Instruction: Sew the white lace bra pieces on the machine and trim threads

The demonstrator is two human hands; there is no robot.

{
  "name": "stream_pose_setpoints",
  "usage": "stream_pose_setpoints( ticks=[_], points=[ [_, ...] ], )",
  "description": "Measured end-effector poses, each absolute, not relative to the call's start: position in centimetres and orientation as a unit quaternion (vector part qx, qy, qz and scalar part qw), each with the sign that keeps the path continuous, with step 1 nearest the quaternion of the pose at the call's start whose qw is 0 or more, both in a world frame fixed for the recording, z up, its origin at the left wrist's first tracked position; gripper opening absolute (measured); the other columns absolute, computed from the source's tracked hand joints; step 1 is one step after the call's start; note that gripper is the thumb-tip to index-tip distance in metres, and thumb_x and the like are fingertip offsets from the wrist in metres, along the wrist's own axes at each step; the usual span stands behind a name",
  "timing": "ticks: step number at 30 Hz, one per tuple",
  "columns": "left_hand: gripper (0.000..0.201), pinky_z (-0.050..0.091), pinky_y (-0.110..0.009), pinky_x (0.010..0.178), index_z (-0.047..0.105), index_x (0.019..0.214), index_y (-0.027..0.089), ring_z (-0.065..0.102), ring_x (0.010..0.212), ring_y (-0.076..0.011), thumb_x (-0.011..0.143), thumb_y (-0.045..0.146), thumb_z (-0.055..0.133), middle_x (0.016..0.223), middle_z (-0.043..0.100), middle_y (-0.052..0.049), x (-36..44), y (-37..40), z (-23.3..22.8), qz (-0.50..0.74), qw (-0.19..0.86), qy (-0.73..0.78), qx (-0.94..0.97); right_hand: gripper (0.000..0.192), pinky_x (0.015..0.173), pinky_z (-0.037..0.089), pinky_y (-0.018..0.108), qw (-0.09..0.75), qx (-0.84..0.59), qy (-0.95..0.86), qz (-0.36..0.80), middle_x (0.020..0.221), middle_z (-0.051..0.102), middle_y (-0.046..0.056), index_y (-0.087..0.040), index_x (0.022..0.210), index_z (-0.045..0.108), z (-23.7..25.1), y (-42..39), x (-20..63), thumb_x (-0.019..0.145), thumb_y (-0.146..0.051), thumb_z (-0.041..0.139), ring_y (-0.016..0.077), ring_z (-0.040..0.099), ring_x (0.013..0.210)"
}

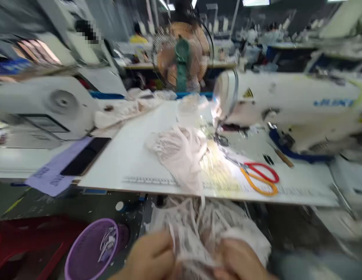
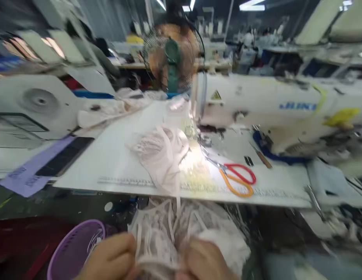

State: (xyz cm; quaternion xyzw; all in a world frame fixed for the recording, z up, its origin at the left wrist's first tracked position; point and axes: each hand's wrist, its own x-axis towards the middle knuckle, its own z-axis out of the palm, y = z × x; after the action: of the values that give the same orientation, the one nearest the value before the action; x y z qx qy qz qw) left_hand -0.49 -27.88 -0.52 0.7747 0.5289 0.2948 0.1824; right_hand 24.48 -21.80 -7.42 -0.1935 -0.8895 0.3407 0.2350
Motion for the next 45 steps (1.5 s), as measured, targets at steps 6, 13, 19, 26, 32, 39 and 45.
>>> stream_pose_setpoints(
  ticks=[6,13,19,26,32,39,45],
  points=[
    [0.018,0.051,-0.029,0.071,0.051,0.065,0.017,0.060,0.088,-0.0185,0.072,0.001,0.056,0.095,0.062,-0.007,1.0,-23.9,-0.6,0.349,0.076,0.464,0.811,0.037,0.074,0.049,0.032,0.301,-0.246,-0.871,0.302,0.102,0.056,0.013,-0.015,0.087,0.058,-5.9,-21.2,24.2,0.080,-0.050,0.055,0.0201,0.055,0.088],
    [0.021,0.054,-0.021,0.053,0.057,0.069,0.018,0.066,0.075,-0.0135,0.072,-0.002,0.052,0.084,0.067,-0.001,0.8,-23.2,-1.9,0.373,0.154,0.402,0.822,0.013,0.081,0.047,0.034,0.318,-0.324,-0.832,0.318,0.104,0.057,0.016,-0.012,0.078,0.061,-6.6,-22.8,25.0,0.080,-0.025,0.057,0.0212,0.054,0.095],
    [0.021,0.055,-0.025,0.048,0.059,0.072,0.019,0.067,0.067,-0.0158,0.073,-0.001,0.052,0.086,0.069,-0.001,0.0,-24.2,-2.3,0.406,0.232,0.465,0.751,0.018,0.068,0.047,0.027,0.386,-0.323,-0.801,0.323,0.079,0.066,0.006,-0.016,0.071,0.060,-5.8,-22.3,24.9,0.082,-0.030,0.057,0.0146,0.059,0.072],
    [0.017,0.053,-0.030,0.050,0.058,0.061,0.019,0.065,0.058,-0.0178,0.074,0.008,0.055,0.073,0.069,-0.001,3.1,-26.0,-1.3,0.474,0.269,0.588,0.598,0.024,0.059,0.046,0.024,0.429,-0.327,-0.780,0.317,0.069,0.067,0.004,-0.018,0.065,0.052,-5.7,-22.7,24.8,0.084,-0.032,0.054,0.0134,0.063,0.065],
    [0.015,0.056,-0.034,0.050,0.060,0.063,0.019,0.066,0.055,-0.0212,0.072,0.007,0.056,0.076,0.070,-0.001,1.4,-25.8,-1.9,0.439,0.300,0.515,0.672,0.026,0.059,0.047,0.023,0.440,-0.318,-0.776,0.321,0.066,0.065,0.003,-0.019,0.065,0.049,-5.7,-22.9,25.0,0.085,-0.034,0.053,0.0131,0.061,0.064],
    [0.018,0.050,-0.026,0.041,0.057,0.056,0.020,0.062,0.054,-0.0167,0.074,0.015,0.057,0.069,0.067,0.000,4.2,-26.4,-0.3,0.463,0.283,0.639,0.545,0.028,0.057,0.045,0.022,0.431,-0.323,-0.771,0.341,0.063,0.062,0.001,-0.019,0.064,0.049,-6.0,-23.1,25.0,0.084,-0.038,0.054,0.0118,0.056,0.060],
    [0.020,0.051,-0.027,0.045,0.056,0.054,0.020,0.062,0.057,-0.0166,0.073,0.015,0.055,0.069,0.065,0.000,5.3,-27.1,0.4,0.456,0.271,0.679,0.508,0.027,0.065,0.048,0.023,0.400,-0.325,-0.752,0.411,0.075,0.065,0.003,-0.014,0.095,0.062,-5.8,-23.1,25.2,0.074,-0.030,0.067,0.0130,0.059,0.068]
  ],
)
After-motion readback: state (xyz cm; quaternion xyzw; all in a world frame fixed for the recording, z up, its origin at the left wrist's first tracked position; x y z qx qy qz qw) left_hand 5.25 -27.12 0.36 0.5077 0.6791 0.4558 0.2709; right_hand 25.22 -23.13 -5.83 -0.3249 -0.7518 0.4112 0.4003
